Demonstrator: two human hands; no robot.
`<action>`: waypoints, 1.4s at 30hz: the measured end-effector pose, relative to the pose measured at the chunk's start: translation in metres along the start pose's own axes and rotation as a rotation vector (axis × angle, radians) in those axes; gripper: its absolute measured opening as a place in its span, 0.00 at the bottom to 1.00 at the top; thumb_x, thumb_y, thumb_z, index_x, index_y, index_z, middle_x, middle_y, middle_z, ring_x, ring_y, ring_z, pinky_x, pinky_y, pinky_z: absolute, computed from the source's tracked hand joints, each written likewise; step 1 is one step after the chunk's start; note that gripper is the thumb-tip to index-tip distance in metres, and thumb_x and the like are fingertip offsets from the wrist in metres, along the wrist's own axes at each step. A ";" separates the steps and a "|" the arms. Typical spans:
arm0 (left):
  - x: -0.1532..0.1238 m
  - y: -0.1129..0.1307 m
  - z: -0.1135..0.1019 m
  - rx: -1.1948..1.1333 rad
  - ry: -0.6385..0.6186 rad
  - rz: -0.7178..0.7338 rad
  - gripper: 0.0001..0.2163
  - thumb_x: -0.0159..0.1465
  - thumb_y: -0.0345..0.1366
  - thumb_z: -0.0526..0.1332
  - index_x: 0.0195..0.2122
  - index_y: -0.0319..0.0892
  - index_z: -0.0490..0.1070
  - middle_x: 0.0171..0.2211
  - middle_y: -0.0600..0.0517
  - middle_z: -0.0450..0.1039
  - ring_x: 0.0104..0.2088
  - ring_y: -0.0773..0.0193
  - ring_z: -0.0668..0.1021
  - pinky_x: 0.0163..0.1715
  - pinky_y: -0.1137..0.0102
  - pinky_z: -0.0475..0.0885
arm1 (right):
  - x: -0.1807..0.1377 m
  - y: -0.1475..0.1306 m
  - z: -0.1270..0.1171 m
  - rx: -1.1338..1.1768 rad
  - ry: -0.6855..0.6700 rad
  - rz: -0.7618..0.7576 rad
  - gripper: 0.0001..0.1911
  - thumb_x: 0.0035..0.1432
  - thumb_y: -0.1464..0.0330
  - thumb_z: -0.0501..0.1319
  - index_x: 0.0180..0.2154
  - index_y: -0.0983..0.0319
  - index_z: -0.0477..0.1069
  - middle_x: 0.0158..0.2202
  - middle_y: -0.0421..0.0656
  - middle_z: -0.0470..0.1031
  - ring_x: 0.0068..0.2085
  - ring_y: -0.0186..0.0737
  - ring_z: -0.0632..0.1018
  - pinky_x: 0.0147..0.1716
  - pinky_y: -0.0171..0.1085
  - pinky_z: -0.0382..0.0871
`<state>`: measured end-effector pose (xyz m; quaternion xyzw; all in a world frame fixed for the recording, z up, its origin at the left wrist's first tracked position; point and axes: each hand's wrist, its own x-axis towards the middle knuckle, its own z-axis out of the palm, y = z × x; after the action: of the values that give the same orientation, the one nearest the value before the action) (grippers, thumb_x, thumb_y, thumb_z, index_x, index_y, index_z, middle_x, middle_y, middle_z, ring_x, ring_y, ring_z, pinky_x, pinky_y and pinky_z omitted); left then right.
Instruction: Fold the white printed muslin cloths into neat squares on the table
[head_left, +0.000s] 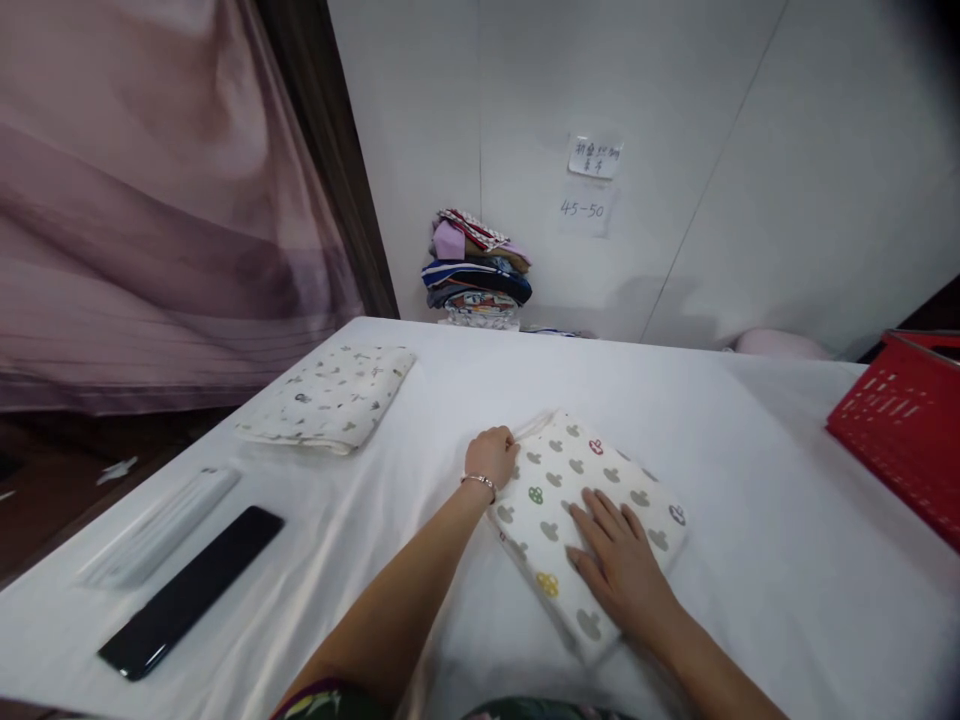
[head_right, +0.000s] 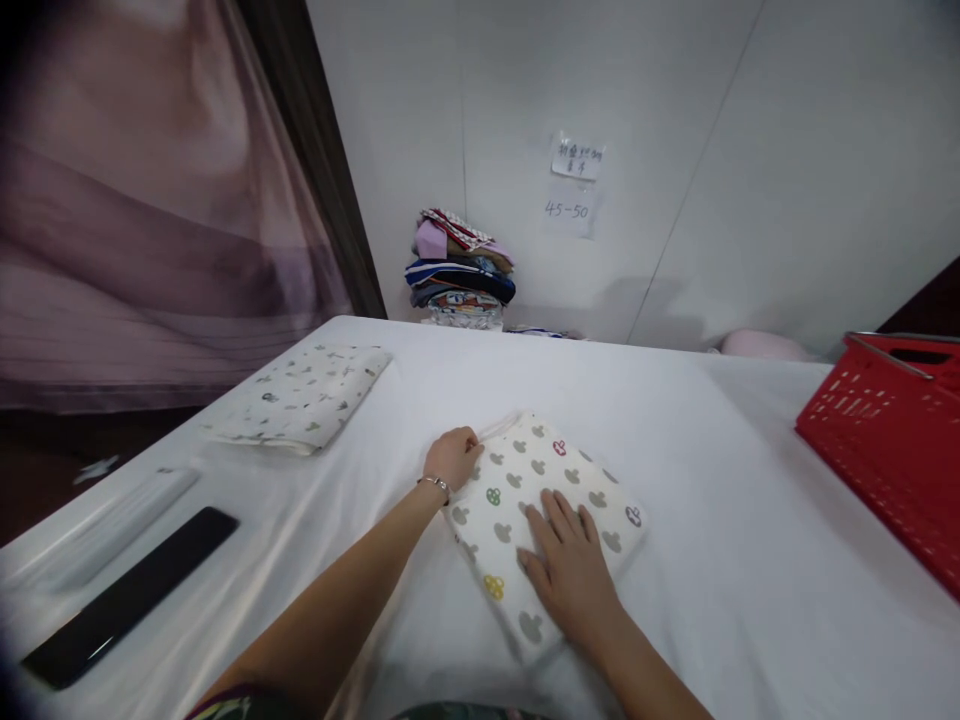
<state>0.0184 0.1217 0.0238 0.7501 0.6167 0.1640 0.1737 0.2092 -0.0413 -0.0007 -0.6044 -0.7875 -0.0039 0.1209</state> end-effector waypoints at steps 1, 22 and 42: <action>0.000 -0.001 0.001 0.000 0.001 0.006 0.04 0.59 0.36 0.56 0.30 0.44 0.68 0.33 0.52 0.72 0.36 0.62 0.72 0.35 0.69 0.63 | 0.001 0.001 -0.003 0.016 -0.019 -0.002 0.25 0.62 0.56 0.48 0.59 0.56 0.57 0.62 0.46 0.53 0.62 0.48 0.55 0.56 0.54 0.52; 0.012 0.004 0.004 0.055 -0.035 0.017 0.07 0.61 0.39 0.55 0.30 0.42 0.66 0.35 0.50 0.70 0.39 0.61 0.71 0.38 0.68 0.63 | 0.040 0.021 0.005 -0.005 0.086 -0.053 0.22 0.62 0.58 0.50 0.55 0.59 0.62 0.60 0.46 0.57 0.61 0.49 0.58 0.56 0.54 0.53; 0.019 0.008 0.009 0.017 -0.025 -0.028 0.07 0.59 0.39 0.57 0.28 0.43 0.65 0.32 0.51 0.70 0.35 0.62 0.71 0.33 0.70 0.62 | 0.038 0.024 -0.004 0.069 0.147 -0.068 0.19 0.61 0.63 0.51 0.52 0.59 0.64 0.59 0.46 0.60 0.60 0.46 0.58 0.57 0.53 0.51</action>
<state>0.0331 0.1379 0.0204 0.7447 0.6264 0.1468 0.1773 0.2233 0.0003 0.0076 -0.5709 -0.7962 -0.0249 0.1988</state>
